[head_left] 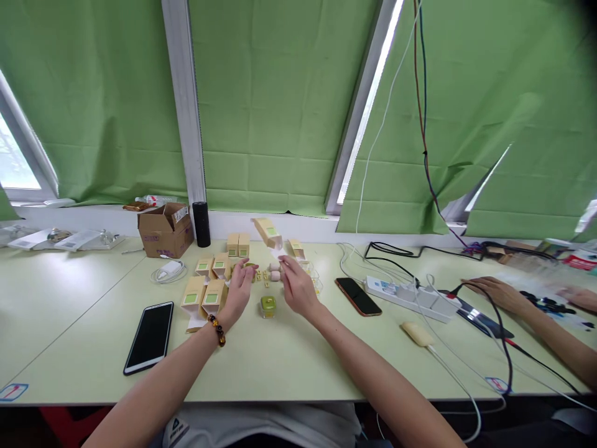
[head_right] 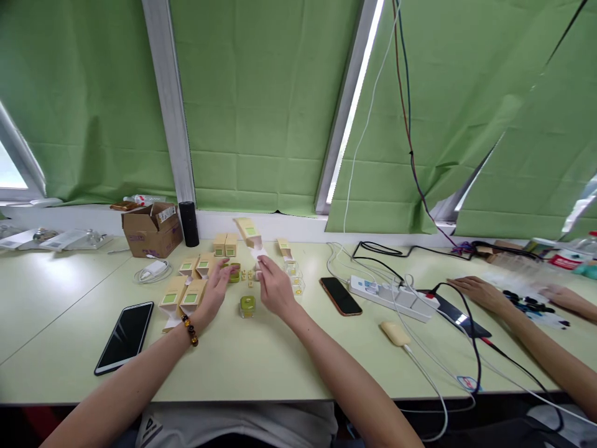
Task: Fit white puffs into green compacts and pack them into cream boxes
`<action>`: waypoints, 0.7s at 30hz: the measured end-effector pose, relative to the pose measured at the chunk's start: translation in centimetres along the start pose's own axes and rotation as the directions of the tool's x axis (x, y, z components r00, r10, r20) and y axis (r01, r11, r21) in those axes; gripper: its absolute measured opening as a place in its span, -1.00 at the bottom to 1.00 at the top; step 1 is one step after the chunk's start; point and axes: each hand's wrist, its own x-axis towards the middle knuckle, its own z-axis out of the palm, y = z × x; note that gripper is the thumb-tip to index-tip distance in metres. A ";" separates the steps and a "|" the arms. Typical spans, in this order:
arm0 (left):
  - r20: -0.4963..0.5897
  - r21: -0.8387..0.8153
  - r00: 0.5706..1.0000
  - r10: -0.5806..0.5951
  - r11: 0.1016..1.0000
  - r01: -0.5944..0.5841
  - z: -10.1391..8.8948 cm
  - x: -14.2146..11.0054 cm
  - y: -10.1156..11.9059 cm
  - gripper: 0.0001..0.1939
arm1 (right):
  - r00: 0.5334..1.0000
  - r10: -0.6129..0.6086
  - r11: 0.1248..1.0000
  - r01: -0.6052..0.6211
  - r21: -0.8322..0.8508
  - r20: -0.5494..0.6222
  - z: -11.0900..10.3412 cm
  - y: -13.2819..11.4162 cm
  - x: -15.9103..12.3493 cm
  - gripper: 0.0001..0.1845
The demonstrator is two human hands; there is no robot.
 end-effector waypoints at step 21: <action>0.077 -0.188 0.994 0.081 0.980 -0.065 0.1 -0.4 2.0 -0.37 | 0.978 0.105 0.978 -0.069 0.194 -0.179 -0.5 -2.4 -2.4 -0.60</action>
